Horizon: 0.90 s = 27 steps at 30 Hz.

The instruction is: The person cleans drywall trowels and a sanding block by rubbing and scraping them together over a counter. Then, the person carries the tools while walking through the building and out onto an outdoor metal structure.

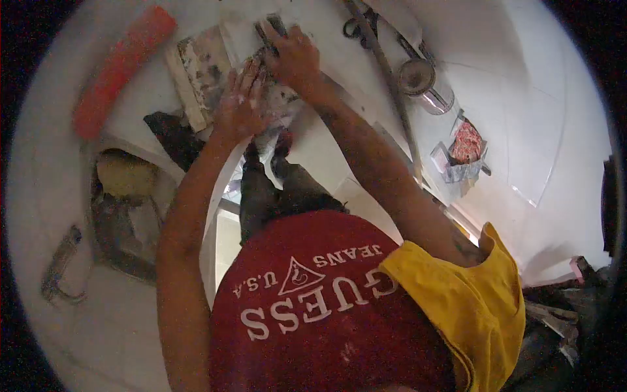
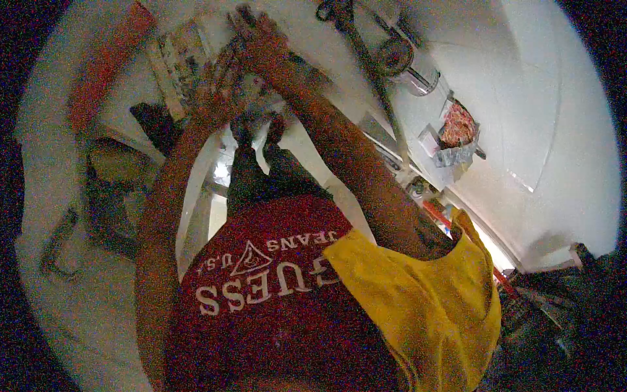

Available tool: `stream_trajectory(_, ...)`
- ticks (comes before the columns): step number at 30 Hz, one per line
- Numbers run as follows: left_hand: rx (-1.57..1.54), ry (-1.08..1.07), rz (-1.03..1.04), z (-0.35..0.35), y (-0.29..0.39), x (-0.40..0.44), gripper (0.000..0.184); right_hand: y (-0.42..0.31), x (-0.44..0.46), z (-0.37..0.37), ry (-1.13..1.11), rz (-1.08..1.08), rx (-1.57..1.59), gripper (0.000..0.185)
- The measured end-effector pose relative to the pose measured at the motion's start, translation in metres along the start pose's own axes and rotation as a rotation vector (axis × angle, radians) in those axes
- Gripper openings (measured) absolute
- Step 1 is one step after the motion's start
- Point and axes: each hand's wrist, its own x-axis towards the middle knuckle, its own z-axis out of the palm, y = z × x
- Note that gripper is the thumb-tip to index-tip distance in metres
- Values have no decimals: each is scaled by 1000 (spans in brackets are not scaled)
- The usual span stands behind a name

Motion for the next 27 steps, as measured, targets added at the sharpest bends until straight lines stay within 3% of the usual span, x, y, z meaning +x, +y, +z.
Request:
stream_trajectory(3, -98, 82, 10, 9, -3, -7, 81, -2, -12, -14, -20, -29, 86, 56)
stream_trajectory(5, -217, 29, -5, -13, 0, -2, 82, -2, -77, -37, -69, 0, 156, 54)
stream_trajectory(8, -215, 92, 18, -12, -2, -1, 82, -13, -101, -62, -225, 91, 173, 55)
stream_trajectory(10, -134, 152, 29, 19, -6, -3, 79, 4, -59, -33, -166, -125, 158, 58)
stream_trajectory(12, -91, 265, 45, 34, -10, -2, 75, 2, -8, -10, -172, -132, 96, 61)
stream_trajectory(13, -116, 335, 62, 34, -8, -3, 72, -11, 13, -5, -216, -15, 40, 63)
stream_trajectory(14, -139, 321, 46, 29, -8, -1, 69, -16, 24, -3, -262, 101, -15, 64)
stream_trajectory(17, -227, 98, -50, -10, 2, -1, 63, -13, -52, -32, -140, -66, 75, 66)
stream_trajectory(19, -261, 124, -32, -18, 7, -2, 59, -9, -90, -43, -122, -73, 99, 66)
stream_trajectory(22, -266, 238, -15, -14, -4, 5, 57, -6, -45, -21, -86, -78, 140, 65)
stream_trajectory(26, -236, 122, -53, -24, 4, 1, 58, -22, 29, -7, -216, 30, 14, 66)
stream_trajectory(27, -220, 94, -59, -26, 4, 2, 59, -17, 11, -7, -166, -28, 44, 66)
